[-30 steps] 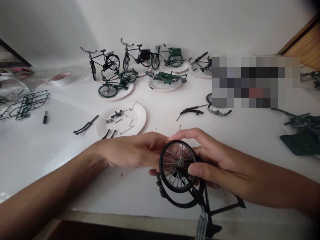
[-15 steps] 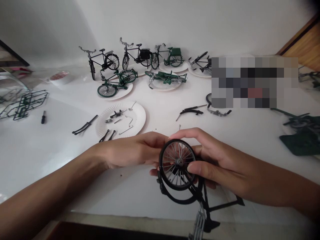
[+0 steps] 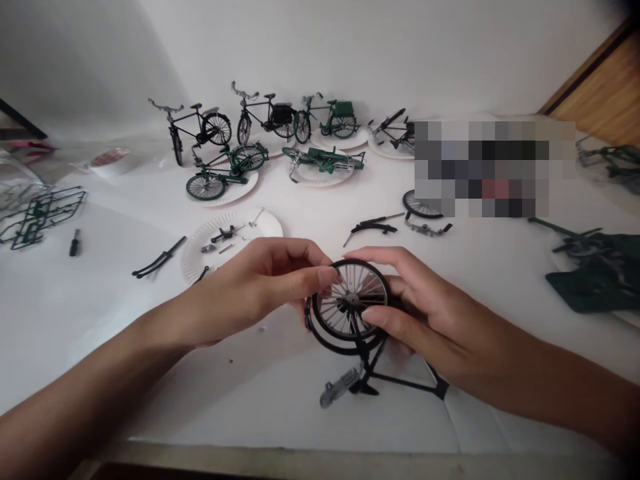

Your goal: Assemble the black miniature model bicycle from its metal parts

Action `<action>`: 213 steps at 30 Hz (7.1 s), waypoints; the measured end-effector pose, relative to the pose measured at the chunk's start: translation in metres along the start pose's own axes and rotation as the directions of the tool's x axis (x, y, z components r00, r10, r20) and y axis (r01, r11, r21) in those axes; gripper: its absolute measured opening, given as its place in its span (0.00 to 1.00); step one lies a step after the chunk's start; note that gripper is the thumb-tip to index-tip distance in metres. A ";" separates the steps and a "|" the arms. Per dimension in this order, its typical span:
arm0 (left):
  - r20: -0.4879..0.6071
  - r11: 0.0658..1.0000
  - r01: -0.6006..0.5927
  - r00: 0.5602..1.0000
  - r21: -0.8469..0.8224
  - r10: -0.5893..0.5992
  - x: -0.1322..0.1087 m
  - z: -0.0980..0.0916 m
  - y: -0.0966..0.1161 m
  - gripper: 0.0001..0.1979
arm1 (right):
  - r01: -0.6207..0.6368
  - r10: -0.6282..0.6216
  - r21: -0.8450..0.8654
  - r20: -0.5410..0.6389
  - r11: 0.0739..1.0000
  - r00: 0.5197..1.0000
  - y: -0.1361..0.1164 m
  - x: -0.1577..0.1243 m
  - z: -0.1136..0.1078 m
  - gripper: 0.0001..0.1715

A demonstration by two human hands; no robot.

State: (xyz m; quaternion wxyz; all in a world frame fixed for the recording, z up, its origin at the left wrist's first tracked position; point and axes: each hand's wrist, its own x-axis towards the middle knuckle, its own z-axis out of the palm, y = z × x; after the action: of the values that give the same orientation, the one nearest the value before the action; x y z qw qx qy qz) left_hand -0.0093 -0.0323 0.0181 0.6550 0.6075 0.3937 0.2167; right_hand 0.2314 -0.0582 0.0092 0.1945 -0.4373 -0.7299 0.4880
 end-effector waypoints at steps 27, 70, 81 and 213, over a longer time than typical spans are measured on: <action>0.104 0.075 -0.427 0.383 0.901 0.918 -0.024 0.016 0.002 0.16 | 0.127 0.077 0.510 -0.361 0.851 0.929 -0.007 0.001 -0.009 0.25; -0.497 0.959 -0.212 0.863 -0.188 0.093 0.016 0.031 -0.010 0.22 | 0.124 0.173 0.817 -0.263 0.563 0.949 0.013 0.023 0.005 0.10; -0.043 0.343 -0.352 0.641 0.871 0.766 0.014 -0.011 -0.008 0.15 | 0.073 0.166 0.799 -0.212 0.597 0.963 0.016 0.022 0.004 0.11; -0.364 0.873 0.015 0.912 0.488 0.188 0.005 0.012 0.020 0.09 | 0.025 0.095 0.754 -0.116 0.657 0.989 0.023 0.020 0.005 0.13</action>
State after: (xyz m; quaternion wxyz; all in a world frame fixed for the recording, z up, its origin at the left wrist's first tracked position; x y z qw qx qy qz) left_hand 0.0071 -0.0322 0.0358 0.3784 0.7106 0.5322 0.2618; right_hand 0.2276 -0.0405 -0.0165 0.4011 -0.3659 -0.4377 0.7166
